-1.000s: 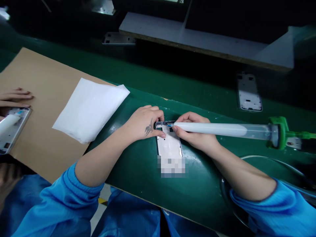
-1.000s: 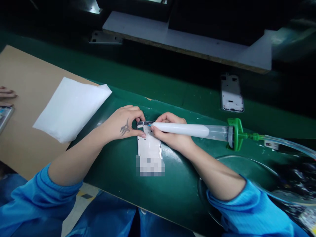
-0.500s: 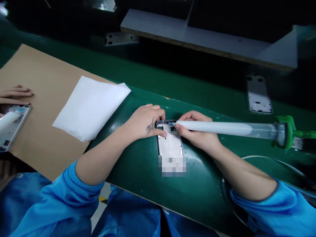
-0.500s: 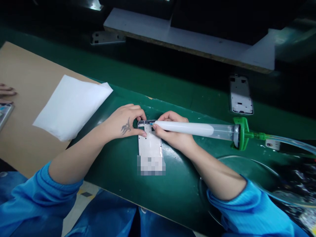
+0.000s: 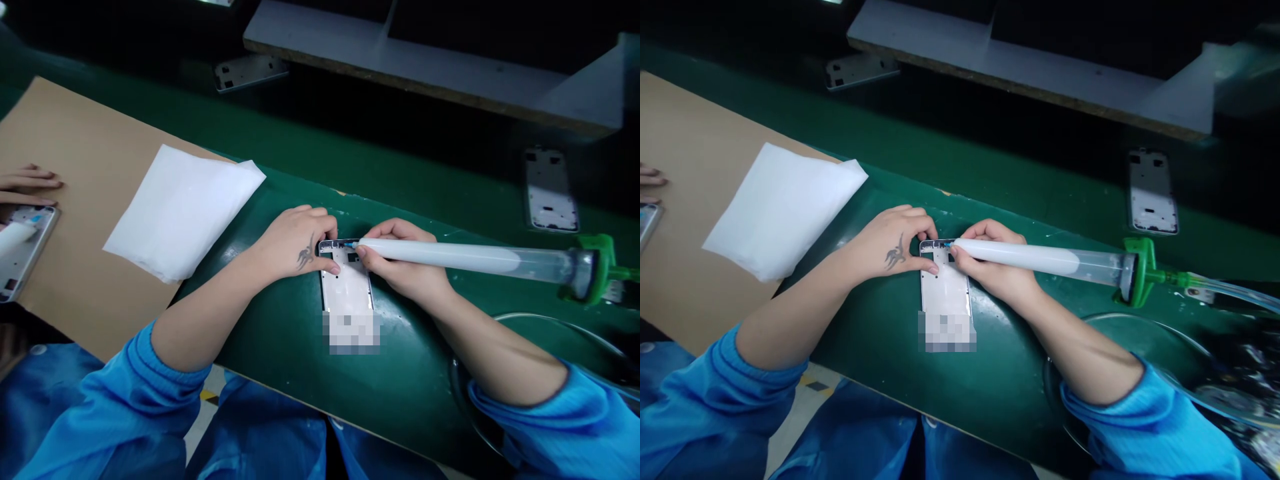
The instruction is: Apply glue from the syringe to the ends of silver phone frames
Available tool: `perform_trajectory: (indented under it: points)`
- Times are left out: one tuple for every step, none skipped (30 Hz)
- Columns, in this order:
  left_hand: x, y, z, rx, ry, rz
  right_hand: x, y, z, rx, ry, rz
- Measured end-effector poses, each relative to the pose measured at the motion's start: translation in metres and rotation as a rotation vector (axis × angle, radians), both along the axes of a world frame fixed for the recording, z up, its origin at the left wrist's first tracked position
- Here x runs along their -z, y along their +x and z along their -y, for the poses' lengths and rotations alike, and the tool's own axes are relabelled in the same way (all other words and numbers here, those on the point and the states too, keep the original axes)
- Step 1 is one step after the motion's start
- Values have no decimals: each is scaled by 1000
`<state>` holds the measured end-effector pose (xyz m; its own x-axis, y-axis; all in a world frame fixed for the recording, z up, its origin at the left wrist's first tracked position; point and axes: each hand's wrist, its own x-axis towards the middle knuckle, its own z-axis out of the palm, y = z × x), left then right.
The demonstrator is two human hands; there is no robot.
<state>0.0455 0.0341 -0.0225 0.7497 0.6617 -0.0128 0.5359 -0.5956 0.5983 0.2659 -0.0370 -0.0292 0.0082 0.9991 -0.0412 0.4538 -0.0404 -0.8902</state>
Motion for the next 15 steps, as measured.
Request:
perform_trajectory:
  points:
    - [0, 0, 0, 1, 0, 0, 1, 0, 0, -1, 2, 2]
    - [-1, 0, 0, 2, -1, 1, 2, 1, 0, -1, 4, 4]
    - [-1, 0, 1, 3, -2, 0, 3, 1, 0, -1, 8, 8]
    - [-1, 0, 1, 3, -1, -2, 3, 1, 1, -1, 10, 10]
    - [-1, 0, 1, 4, -1, -3, 4, 2, 1, 0, 12, 10]
    - [0, 0, 1, 3, 0, -4, 4, 2, 1, 1, 14, 9]
    - [0, 0, 1, 1, 2, -5, 5, 2, 1, 3, 14, 7]
    - [0, 0, 0, 0, 3, -5, 5, 1, 1, 3, 12, 3]
    - [1, 0, 0, 1, 4, -4, 4, 1, 1, 4, 7, -1]
    - [1, 0, 0, 2, 4, -2, 4, 0, 1, 4, 4, -3]
    - [1, 0, 0, 4, 4, 1, 3, -1, 1, 4, 1, -4]
    - [1, 0, 0, 6, 3, 5, 2, -1, 1, 4, 0, -2]
    - [0, 0, 0, 9, 1, 7, 1, -2, 1, 4, 1, 0]
    - [0, 0, 0, 10, -1, 7, 0, -2, 1, 3, 4, 3]
    - [-1, 0, 0, 9, -1, 4, 0, -3, 1, 0, 6, 6]
